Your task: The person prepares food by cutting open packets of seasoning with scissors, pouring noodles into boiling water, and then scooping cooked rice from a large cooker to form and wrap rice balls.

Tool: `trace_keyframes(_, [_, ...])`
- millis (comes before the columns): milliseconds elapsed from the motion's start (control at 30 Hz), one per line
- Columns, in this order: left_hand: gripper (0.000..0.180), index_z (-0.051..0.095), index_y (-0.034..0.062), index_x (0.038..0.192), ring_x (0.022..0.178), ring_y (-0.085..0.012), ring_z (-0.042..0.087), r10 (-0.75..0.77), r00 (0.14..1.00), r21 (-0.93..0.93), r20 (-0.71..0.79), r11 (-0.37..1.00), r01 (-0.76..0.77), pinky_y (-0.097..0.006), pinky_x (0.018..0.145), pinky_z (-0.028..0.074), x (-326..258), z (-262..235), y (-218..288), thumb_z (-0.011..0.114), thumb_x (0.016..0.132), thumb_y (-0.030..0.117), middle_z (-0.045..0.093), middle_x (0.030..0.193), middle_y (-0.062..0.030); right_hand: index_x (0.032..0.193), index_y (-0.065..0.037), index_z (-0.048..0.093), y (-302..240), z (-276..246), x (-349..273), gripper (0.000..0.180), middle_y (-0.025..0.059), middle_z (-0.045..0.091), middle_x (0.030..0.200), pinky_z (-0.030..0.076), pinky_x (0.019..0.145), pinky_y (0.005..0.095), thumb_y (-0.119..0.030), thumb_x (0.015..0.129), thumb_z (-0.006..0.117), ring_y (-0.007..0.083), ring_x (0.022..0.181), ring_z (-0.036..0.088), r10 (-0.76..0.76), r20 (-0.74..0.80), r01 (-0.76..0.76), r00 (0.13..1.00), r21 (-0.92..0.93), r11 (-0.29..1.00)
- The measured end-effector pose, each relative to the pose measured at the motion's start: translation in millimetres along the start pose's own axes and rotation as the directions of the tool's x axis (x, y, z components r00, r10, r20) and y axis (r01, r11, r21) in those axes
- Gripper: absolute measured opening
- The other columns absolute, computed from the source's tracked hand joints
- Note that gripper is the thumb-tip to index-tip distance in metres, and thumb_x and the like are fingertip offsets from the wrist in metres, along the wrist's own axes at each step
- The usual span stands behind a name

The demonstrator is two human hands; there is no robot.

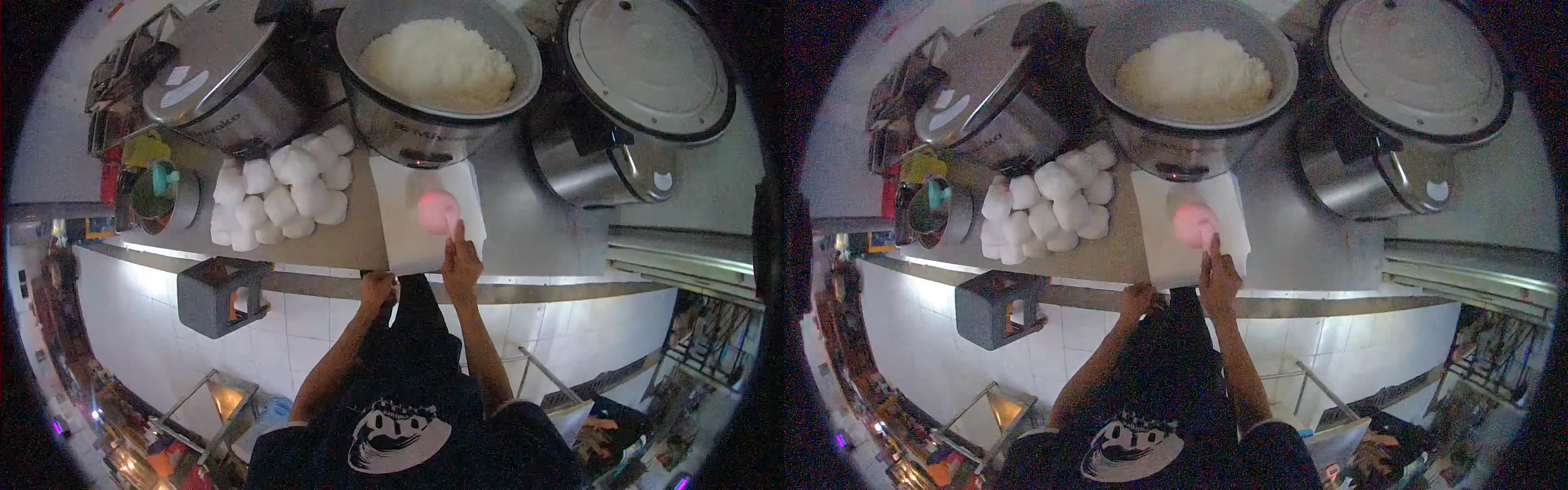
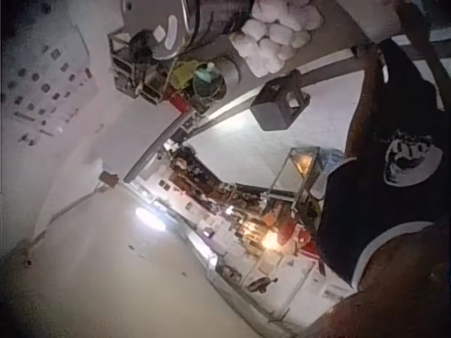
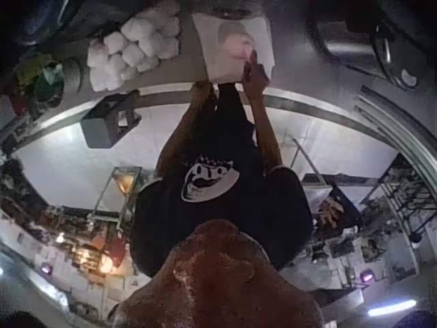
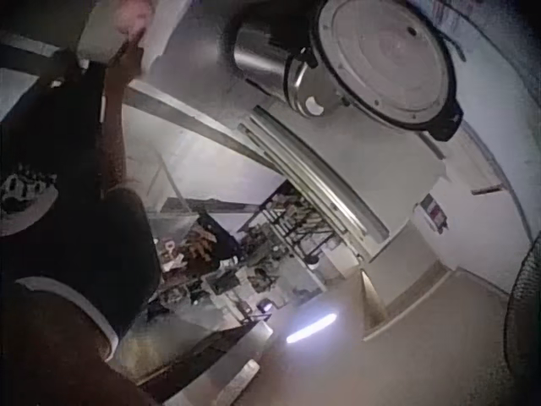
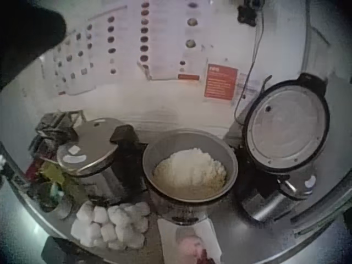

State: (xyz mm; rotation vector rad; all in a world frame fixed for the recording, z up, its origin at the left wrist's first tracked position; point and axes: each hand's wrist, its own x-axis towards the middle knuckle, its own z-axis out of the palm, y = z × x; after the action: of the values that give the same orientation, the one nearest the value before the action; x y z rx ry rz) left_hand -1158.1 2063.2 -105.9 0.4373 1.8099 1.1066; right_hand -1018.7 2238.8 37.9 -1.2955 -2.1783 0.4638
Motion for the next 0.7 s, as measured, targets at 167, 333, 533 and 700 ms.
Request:
trace_keyframes(167, [0.024,0.070,0.0010,0.090,0.059,-0.0172,0.066,-0.397,0.912,-0.200,0.103,0.890,0.409,-0.029,0.050,0.052,-6,21,30,0.070,0.091,0.025,0.069,0.076,-0.0066,0.139,-0.005,0.054,-45,-91,98,0.046,0.0148,0.061,0.078,0.049,0.060,0.0376,-0.014,0.094,0.061,0.0261,0.067,0.059,-0.211,-0.406,0.220,0.889,-0.025,0.975])
trace_keyframes(333, [0.022,0.069,0.0001,0.087,0.058,-0.0142,0.065,-0.427,0.901,-0.265,0.077,0.862,0.432,-0.029,0.047,0.050,-10,17,56,0.070,0.091,0.022,0.069,0.074,-0.0076,0.133,-0.009,0.059,-87,-134,274,0.042,0.0208,0.066,0.086,0.051,0.064,0.0449,-0.015,0.091,0.062,0.0384,0.073,0.064,-0.388,-0.193,0.363,0.901,-0.153,0.919])
trace_keyframes(533, [0.017,0.067,0.0004,0.089,0.063,-0.0213,0.066,-0.256,0.967,-0.179,0.008,0.951,0.253,-0.035,0.054,0.052,-8,8,32,0.068,0.090,0.017,0.068,0.076,-0.0079,0.124,-0.001,0.064,-95,-130,221,0.037,0.0201,0.071,0.106,0.056,0.082,0.0362,-0.005,0.087,0.065,0.0275,0.097,0.072,-0.365,-0.222,0.424,0.904,0.349,0.836])
trace_keyframes(700, [0.034,0.061,0.0035,0.113,0.101,-0.0392,0.058,0.489,0.870,0.585,-0.057,0.723,-0.367,-0.051,0.090,0.047,20,1,104,0.062,0.079,0.002,0.064,0.101,-0.0154,0.123,-0.002,0.066,-2,-93,81,0.036,0.0204,0.072,0.107,0.055,0.080,0.0306,-0.001,0.088,0.066,0.0178,0.098,0.070,0.076,0.085,-0.099,0.993,0.311,0.945])
